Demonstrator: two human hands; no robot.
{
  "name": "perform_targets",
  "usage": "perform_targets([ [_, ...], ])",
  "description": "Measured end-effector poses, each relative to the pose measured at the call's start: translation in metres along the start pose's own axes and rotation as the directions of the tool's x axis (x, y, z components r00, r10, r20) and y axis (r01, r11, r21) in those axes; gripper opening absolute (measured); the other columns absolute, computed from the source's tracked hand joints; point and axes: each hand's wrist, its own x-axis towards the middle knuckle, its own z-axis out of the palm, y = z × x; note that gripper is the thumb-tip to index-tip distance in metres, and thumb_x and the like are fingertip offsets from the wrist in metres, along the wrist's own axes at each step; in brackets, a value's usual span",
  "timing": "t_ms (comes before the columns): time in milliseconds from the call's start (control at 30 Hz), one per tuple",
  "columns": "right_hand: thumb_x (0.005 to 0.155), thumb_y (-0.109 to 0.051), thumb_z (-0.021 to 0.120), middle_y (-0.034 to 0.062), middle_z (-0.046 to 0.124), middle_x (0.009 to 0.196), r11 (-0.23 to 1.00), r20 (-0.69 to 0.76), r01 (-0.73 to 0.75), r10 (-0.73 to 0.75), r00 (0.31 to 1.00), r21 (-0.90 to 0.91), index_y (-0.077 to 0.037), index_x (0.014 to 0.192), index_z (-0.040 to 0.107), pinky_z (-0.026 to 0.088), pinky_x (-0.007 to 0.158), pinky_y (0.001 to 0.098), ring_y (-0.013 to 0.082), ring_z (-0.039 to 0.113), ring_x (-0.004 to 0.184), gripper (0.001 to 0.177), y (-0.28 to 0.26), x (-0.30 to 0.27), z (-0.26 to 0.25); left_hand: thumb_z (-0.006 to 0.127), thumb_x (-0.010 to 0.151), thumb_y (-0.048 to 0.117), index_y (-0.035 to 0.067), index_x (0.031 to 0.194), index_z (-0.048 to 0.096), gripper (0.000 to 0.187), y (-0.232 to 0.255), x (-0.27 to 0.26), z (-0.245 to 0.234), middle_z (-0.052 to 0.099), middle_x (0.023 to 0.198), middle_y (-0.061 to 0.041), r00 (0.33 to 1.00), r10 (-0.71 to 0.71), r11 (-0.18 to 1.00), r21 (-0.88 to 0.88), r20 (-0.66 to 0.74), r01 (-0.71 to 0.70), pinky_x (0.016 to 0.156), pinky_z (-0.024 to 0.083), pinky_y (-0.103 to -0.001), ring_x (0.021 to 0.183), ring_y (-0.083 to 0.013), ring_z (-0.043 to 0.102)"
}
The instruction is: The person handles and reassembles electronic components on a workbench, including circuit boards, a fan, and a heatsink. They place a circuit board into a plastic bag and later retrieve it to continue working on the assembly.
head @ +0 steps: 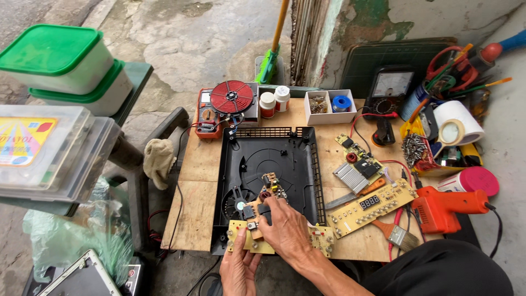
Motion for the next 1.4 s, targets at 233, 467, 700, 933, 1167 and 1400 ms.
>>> perform_targets([
  [233,0.104,-0.023,0.066,0.004,0.069,0.099,1.0,-0.002,-0.011,0.011,1.0,0.018,-0.015,0.124,0.063,0.062,0.057,0.0411,0.0208,0.069,0.069,0.021,-0.007,-0.002,0.006,0.084,0.093,0.025,0.006,0.137,0.072,0.049,-0.017,0.021,-0.004,0.079,0.124,-0.019,1.0,0.001,0.997,-0.077,0.031,0.001,0.094,0.064,-0.044,0.109,-0.032,0.077],
  [467,0.11,-0.018,0.056,0.0078,0.074,0.122,0.988,0.002,0.025,-0.026,1.0,0.151,-0.015,0.135,0.06,0.053,0.062,0.0563,0.0371,0.069,0.075,0.025,-0.003,-0.011,0.003,0.085,0.095,0.019,0.008,0.134,0.075,0.042,-0.017,0.027,-0.002,0.082,0.123,-0.017,1.0,-0.003,1.0,-0.022,0.003,0.003,0.092,0.066,-0.047,0.109,-0.0308,0.078],
  [700,0.111,-0.019,0.048,0.0046,0.078,0.126,0.968,0.077,-0.091,0.075,0.994,0.236,-0.021,0.136,0.059,0.054,0.065,0.0574,0.0383,0.072,0.08,0.027,0.002,-0.011,0.0,0.085,0.095,0.022,0.01,0.135,0.074,0.043,-0.019,0.028,0.001,0.082,0.124,-0.015,1.0,0.005,1.0,-0.001,-0.018,-0.005,0.095,0.064,-0.048,0.111,-0.0309,0.078],
  [933,0.115,-0.019,0.046,0.0029,0.062,0.081,0.95,0.136,-0.143,0.109,0.985,0.277,-0.022,0.137,0.06,0.037,0.061,0.0505,0.0266,0.05,0.061,0.027,0.002,-0.015,-0.008,0.085,0.094,0.026,0.011,0.139,0.074,0.048,-0.017,0.022,0.002,0.082,0.123,-0.016,1.0,0.015,0.999,0.045,-0.018,-0.014,0.092,0.063,-0.047,0.111,-0.0319,0.078],
  [1167,0.114,-0.019,0.044,0.0053,0.071,0.092,0.942,0.174,-0.156,0.107,0.979,0.298,-0.022,0.136,0.059,0.042,0.064,0.0516,0.0314,0.06,0.067,0.027,0.0,-0.022,-0.012,0.083,0.094,0.03,0.01,0.141,0.073,0.052,-0.021,0.024,0.001,0.081,0.123,-0.017,0.998,0.057,0.998,0.015,-0.014,-0.057,0.089,0.063,-0.047,0.106,-0.0309,0.078],
  [1400,0.112,-0.013,0.047,0.009,0.081,0.12,0.878,0.228,-0.209,0.118,0.967,0.431,-0.019,0.147,0.06,0.042,0.033,0.0196,0.0046,0.049,0.047,0.038,0.014,-0.015,-0.02,0.085,0.094,0.027,0.013,0.134,0.076,0.044,-0.024,0.029,0.002,0.082,0.117,-0.013,0.997,0.065,0.998,-0.003,-0.029,-0.066,0.088,0.062,-0.05,0.101,-0.0284,0.077],
])
